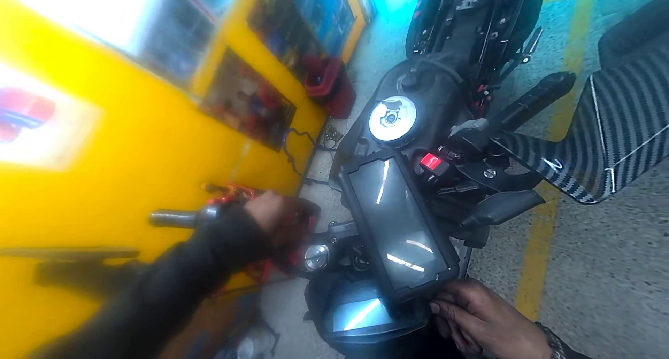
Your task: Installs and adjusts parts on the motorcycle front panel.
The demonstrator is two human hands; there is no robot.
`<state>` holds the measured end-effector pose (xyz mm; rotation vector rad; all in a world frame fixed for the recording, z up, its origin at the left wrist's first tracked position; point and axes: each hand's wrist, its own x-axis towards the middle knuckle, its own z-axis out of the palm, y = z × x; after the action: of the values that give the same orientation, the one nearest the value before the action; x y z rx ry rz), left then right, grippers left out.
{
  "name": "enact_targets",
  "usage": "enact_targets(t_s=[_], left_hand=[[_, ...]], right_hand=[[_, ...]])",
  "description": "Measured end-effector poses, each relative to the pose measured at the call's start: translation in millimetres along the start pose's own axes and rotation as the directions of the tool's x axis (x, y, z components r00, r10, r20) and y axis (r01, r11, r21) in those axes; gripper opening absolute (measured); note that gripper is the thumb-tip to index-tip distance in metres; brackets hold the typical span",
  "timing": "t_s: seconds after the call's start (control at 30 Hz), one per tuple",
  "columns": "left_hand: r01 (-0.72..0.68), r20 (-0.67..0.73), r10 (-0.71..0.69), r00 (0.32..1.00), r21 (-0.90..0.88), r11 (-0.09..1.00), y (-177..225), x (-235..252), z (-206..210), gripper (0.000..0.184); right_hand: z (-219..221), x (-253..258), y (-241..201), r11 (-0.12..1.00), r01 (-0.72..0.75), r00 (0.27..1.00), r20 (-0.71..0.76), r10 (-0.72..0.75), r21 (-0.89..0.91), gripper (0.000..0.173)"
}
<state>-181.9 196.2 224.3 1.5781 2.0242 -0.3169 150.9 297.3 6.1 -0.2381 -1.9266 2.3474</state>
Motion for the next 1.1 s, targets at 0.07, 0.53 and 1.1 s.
enact_targets(t_s=[0.07,0.53,1.1], left_hand=[[-0.045,-0.057,0.045,0.997,0.005,0.999,-6,-1,8,0.039],[0.213,0.182,-0.192,0.964,-0.103,0.971,-2,7,0,0.055],[0.003,-0.506,-0.267,0.820,-0.463,0.886,60,-99,124,0.026]], right_hand=[[1,-2,3,0.996,0.047,0.999,0.010,-0.047,-0.074,0.028],[2,-1,1,0.999,0.045,0.999,-0.021,-0.046,-0.025,0.028],[10,-7,7,0.997,0.071,0.988,-0.136,-0.075,-0.036,0.023]])
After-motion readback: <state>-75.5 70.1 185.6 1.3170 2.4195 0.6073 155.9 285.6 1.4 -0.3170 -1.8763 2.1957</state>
